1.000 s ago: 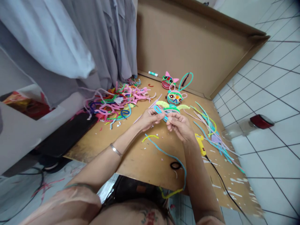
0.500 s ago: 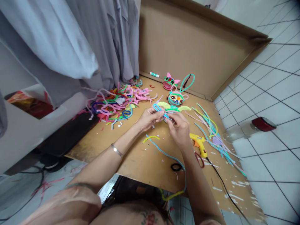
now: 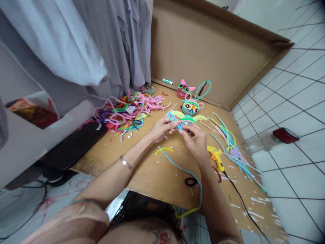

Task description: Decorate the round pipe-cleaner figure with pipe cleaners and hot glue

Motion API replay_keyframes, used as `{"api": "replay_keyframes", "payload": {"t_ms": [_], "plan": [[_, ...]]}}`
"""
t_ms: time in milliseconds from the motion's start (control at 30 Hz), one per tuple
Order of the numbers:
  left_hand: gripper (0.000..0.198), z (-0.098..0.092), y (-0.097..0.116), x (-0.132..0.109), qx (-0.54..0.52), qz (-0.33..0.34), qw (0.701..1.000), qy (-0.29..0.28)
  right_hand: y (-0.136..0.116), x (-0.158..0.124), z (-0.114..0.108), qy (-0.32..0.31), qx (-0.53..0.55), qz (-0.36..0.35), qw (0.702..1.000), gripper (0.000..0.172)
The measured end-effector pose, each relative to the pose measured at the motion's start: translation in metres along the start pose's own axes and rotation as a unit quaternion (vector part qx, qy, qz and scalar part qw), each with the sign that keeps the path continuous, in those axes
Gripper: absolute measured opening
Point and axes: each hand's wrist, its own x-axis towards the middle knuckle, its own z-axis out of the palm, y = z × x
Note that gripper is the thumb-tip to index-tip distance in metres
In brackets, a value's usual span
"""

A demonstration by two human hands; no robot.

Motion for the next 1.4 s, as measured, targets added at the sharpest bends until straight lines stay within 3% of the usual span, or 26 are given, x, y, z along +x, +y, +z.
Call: {"api": "replay_keyframes", "payload": {"t_ms": [233, 467, 600, 700, 833, 933, 1167, 1300, 1400], "plan": [[0.046, -0.003, -0.003, 0.000, 0.085, 0.014, 0.996, -0.012, 0.002, 0.005, 0.002, -0.026, 0.153, 0.213, 0.965, 0.022], [0.048, -0.006, -0.006, 0.001, 0.113, 0.026, 0.993, -0.007, 0.002, 0.006, -0.003, -0.044, 0.163, 0.243, 0.955, 0.025], [0.048, -0.006, -0.006, 0.002, 0.117, 0.036, 0.992, 0.002, 0.002, 0.004, -0.001, -0.053, 0.109, 0.188, 0.975, 0.025], [0.046, -0.004, -0.008, 0.002, 0.113, 0.052, 0.992, 0.020, 0.000, -0.001, 0.002, -0.020, -0.030, 0.075, 0.997, 0.024], [0.044, -0.001, -0.011, 0.002, 0.098, 0.058, 0.993, 0.040, -0.001, -0.009, 0.009, 0.017, -0.242, -0.064, 0.968, 0.023], [0.041, 0.001, -0.009, 0.001, 0.053, 0.036, 0.997, 0.050, 0.002, -0.010, 0.011, 0.027, -0.303, -0.123, 0.945, 0.027], [0.037, -0.007, -0.002, 0.007, -0.070, 0.007, 0.994, 0.079, 0.003, -0.007, 0.003, 0.050, -0.287, -0.171, 0.941, 0.028], [0.037, -0.010, -0.004, 0.009, 0.009, 0.053, 0.995, 0.089, 0.009, -0.004, -0.004, 0.050, -0.286, -0.178, 0.940, 0.028], [0.040, -0.012, -0.001, 0.007, 0.107, 0.105, 0.987, 0.063, 0.016, -0.001, -0.013, 0.053, -0.294, -0.171, 0.939, 0.026]]}}
